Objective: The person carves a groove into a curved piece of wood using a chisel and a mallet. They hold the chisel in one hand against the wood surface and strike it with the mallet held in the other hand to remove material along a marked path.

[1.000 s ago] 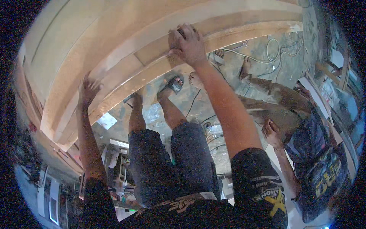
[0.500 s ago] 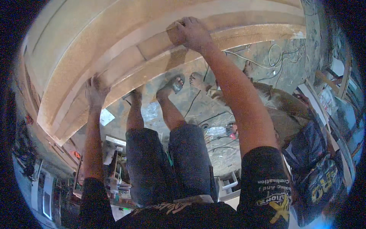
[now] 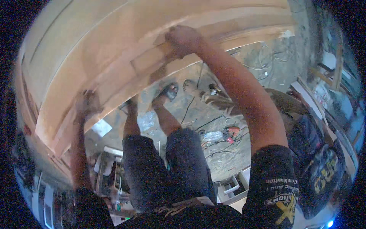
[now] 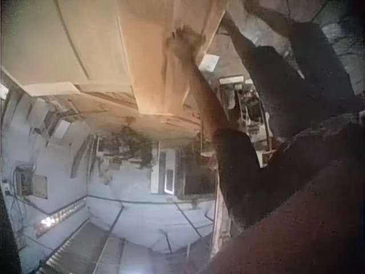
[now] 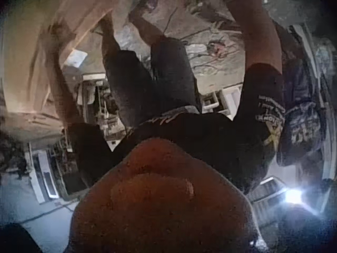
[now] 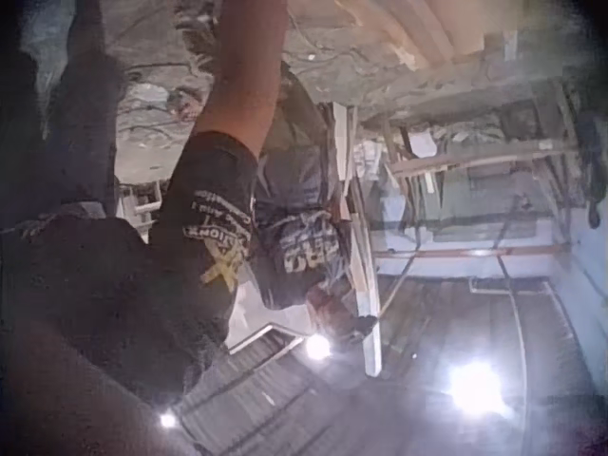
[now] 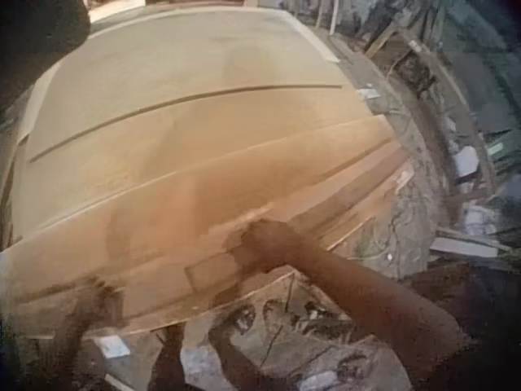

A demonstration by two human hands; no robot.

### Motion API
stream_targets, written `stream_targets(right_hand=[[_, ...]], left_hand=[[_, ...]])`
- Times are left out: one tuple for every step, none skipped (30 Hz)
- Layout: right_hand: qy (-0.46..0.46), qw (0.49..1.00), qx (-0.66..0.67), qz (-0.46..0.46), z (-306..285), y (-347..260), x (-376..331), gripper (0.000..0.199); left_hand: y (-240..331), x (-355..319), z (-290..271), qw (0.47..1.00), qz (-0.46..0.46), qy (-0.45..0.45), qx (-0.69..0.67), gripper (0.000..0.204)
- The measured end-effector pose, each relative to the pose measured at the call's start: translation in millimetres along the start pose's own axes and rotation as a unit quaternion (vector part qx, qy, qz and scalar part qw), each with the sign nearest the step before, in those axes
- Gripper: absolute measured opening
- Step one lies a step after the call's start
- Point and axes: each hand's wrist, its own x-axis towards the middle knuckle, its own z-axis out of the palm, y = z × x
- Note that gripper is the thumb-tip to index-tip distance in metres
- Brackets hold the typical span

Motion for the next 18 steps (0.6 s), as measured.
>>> stream_targets(right_hand=[[-0.094, 0.995, 0.001, -0.014, -16, -5, 9, 0.052], [-0.194, 0.981, 0.001, -0.019, -26, -5, 14, 0.048], [-0.227, 0.974, 0.001, -0.005, -26, 0, 22, 0.048], [-0.256, 0.967, 0.007, 0.001, -23, 1, 42, 0.048], [-0.265, 0.963, -0.012, -0.058, -20, -5, 68, 0.051], [-0.273, 0.955, -0.035, -0.109, -23, 1, 87, 0.054], [-0.258, 0.963, 0.058, -0.043, -28, 26, 85, 0.056], [-0.246, 0.958, 0.144, 0.033, -27, 61, 64, 0.058], [-0.254, 0.956, 0.136, 0.05, -28, 71, 51, 0.058], [-0.244, 0.945, 0.195, 0.099, -34, 62, 54, 0.057], [-0.233, 0.927, 0.254, 0.149, -39, 54, 54, 0.057], [-0.228, 0.929, 0.253, 0.143, -46, 43, 55, 0.057], [-0.156, 0.954, 0.223, 0.127, -47, 34, 50, 0.058], [-0.082, 0.972, 0.194, 0.109, -49, 27, 45, 0.06], [-0.081, 0.971, 0.198, 0.103, -52, 20, 43, 0.06], [-0.05, 0.977, 0.185, 0.092, -56, 13, 43, 0.061], [-0.029, 0.982, 0.165, 0.092, -55, 16, 33, 0.062], [-0.037, 0.981, 0.164, 0.093, -53, 17, 26, 0.062]], left_hand=[[-9, -2, 3, 0.998, 0.032, -0.009, 0.046, 0.089], [-9, 10, -3, 0.997, 0.002, -0.076, -0.027, 0.091], [-13, 23, -12, 0.985, -0.021, -0.144, -0.097, 0.093], [-37, 19, -5, 0.976, -0.024, -0.145, -0.161, 0.098], [-71, 7, 7, 0.963, -0.029, -0.151, -0.223, 0.102], [-110, 5, 10, 0.928, -0.064, -0.18, -0.32, 0.103], [-119, 22, 10, 0.88, -0.08, -0.211, -0.418, 0.105], [-80, 48, 15, 0.834, -0.053, -0.166, -0.523, 0.098], [-61, 49, 12, 0.779, -0.056, -0.122, -0.612, 0.092], [-67, 44, 9, 0.782, -0.054, -0.118, -0.61, 0.092], [-70, 44, 8, 0.908, 0.036, 0.029, -0.417, 0.082], [-78, 39, 8, 0.959, 0.117, 0.176, -0.188, 0.072], [-72, 29, 17, 0.91, 0.097, 0.233, -0.329, 0.052], [-76, 25, 25, 0.912, 0.092, 0.234, -0.325, 0.052], [-87, 18, 33, 0.911, 0.029, 0.176, -0.372, 0.043], [-101, 9, 37, 0.902, -0.037, 0.118, -0.414, 0.035], [-91, 12, 39, 0.899, -0.036, 0.113, -0.421, 0.035], [-82, 17, 41, 0.888, -0.056, 0.13, -0.437, 0.03]])
